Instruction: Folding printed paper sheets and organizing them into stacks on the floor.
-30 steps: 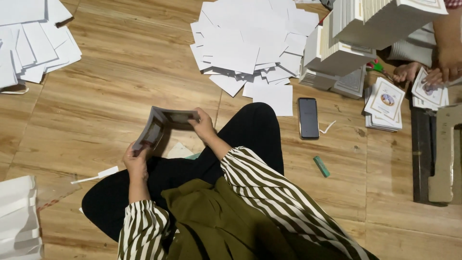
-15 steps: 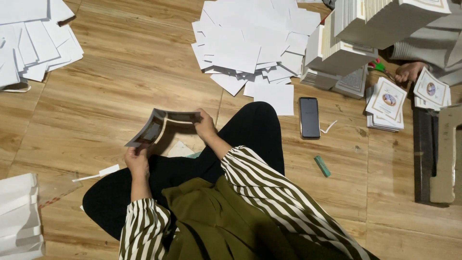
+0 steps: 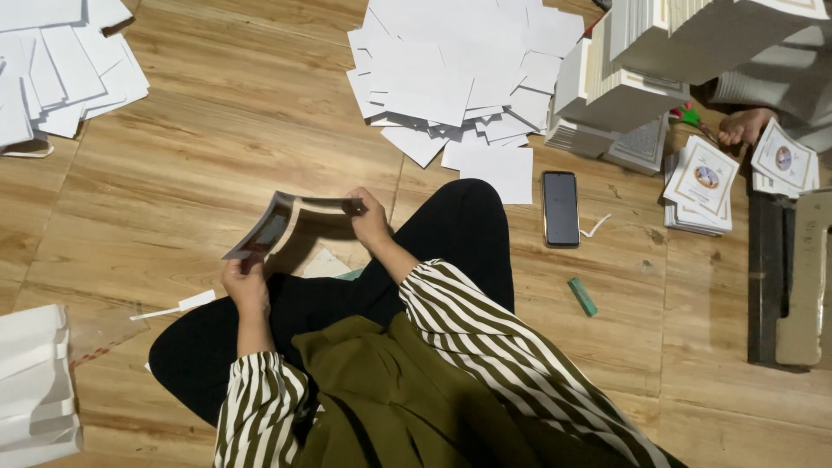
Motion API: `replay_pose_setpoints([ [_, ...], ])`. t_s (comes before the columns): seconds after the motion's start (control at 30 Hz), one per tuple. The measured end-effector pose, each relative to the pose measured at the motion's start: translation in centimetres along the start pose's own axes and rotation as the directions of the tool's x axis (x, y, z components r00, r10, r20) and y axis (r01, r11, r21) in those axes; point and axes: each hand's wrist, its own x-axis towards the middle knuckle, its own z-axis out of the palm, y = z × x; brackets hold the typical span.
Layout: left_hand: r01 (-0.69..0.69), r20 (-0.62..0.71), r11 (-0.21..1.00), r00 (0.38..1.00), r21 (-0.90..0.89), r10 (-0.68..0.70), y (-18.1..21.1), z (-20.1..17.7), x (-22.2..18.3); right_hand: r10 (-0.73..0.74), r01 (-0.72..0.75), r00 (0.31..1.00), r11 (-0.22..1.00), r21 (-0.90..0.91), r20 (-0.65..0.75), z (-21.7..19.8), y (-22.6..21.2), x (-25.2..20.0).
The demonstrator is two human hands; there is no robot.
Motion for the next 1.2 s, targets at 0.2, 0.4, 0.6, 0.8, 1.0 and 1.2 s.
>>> replay_pose_setpoints([
  [0.2, -0.036, -0.05, 0.999, 0.998, 0.009, 0.036, -0.3, 0.2, 0.4, -0.03, 0.033, 0.999, 0.995, -0.093, 0.035, -1.0, -1.9, -0.3],
  [0.4, 0.049, -0.124, 0.972, 0.992, 0.229, -0.021, 3.7, -0.2, -0.3, 0.113, -0.156, 0.987, 0.841, -0.517, -0.113, -2.6, -5.6, -0.2],
  [0.6, 0.023, -0.37, 0.96, 0.92, -0.279, -0.129, 14.5, -5.8, -3.7, -0.324, 0.334, 0.941, 0.935, 0.117, -0.097, -10.1, -14.8, -0.3],
  [0.8, -0.129, -0.403, 0.95, 0.915, -0.284, 0.003, 12.9, -8.7, -3.5, -0.102, 0.212, 0.954, 0.894, 0.394, -0.281, -14.5, -10.4, 1.8],
  [1.0, -0.211, -0.285, 0.958, 0.946, -0.192, 0.151, 14.2, -5.2, -1.0, -0.284, 0.358, 0.923, 0.881, 0.308, -0.26, -14.5, -10.2, 5.9],
  [1.2, -0.091, -0.279, 0.983, 0.959, -0.161, 0.043, 13.6, -4.9, -2.3, -0.202, 0.285, 0.939, 0.911, 0.298, -0.28, -14.7, -9.1, 5.5],
])
